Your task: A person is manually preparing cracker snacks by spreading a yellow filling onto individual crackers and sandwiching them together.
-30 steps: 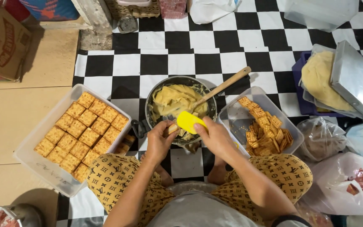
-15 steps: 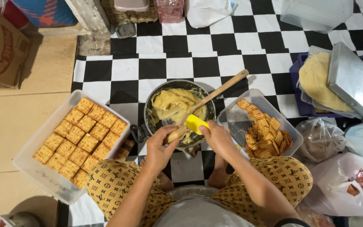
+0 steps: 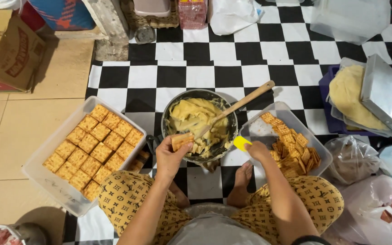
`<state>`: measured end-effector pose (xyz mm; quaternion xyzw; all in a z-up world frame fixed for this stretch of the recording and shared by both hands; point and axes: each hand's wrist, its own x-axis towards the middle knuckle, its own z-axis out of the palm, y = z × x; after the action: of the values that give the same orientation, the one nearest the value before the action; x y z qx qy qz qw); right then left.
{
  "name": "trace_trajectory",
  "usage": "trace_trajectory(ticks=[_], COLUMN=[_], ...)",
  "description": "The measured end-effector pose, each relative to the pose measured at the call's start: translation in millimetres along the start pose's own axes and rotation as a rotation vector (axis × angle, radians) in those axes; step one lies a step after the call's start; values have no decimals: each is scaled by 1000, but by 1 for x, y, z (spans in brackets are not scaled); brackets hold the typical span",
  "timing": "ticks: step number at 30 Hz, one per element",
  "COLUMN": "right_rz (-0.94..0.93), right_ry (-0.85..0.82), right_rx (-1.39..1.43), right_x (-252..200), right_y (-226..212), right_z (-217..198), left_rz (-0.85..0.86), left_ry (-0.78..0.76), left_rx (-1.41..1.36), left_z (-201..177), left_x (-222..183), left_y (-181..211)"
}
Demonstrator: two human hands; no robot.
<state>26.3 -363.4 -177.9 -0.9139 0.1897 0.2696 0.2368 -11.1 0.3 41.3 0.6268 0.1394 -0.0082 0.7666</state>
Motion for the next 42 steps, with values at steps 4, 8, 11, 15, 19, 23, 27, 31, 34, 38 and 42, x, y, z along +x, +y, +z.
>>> trace_trajectory(ticks=[4, 8, 11, 15, 19, 23, 27, 31, 34, 38, 42], right_rz=[22, -240, -397, -468, -452, -325, -151, -21, 13, 70, -144], right_ry=[80, 158, 181, 116, 215, 182, 163, 134, 67, 43, 119], right_rx=[-167, -33, -48, -120, -71, -42, 133, 208, 264, -38, 98], right_x=[-87, -185, -231, -261, -202, -140, -36, -3, -8, -29, -150], right_y=[-73, -166, -207, -226, -202, -162, -83, -26, -15, -23, -130], right_z=[-58, -92, -100, -110, -89, -66, -15, 22, 14, -24, -93], left_rz=[87, 289, 393, 490, 642, 667, 708, 140, -28, -10, 199], left_ry=[22, 32, -14, -69, -33, -92, -40, 53, 50, -45, -66], left_rx=[159, 366, 429, 458, 489, 344, 463, 376, 174, 218, 418], left_z=[-3, 2, 4, 2, -1, 1, -5, -5, -7, -3, 1], left_x=[-2, -6, -9, -15, -12, -13, 0, -3, 9, 1, 3], left_y=[2, 10, 17, 23, 11, 23, 4, -1, -20, -11, -11])
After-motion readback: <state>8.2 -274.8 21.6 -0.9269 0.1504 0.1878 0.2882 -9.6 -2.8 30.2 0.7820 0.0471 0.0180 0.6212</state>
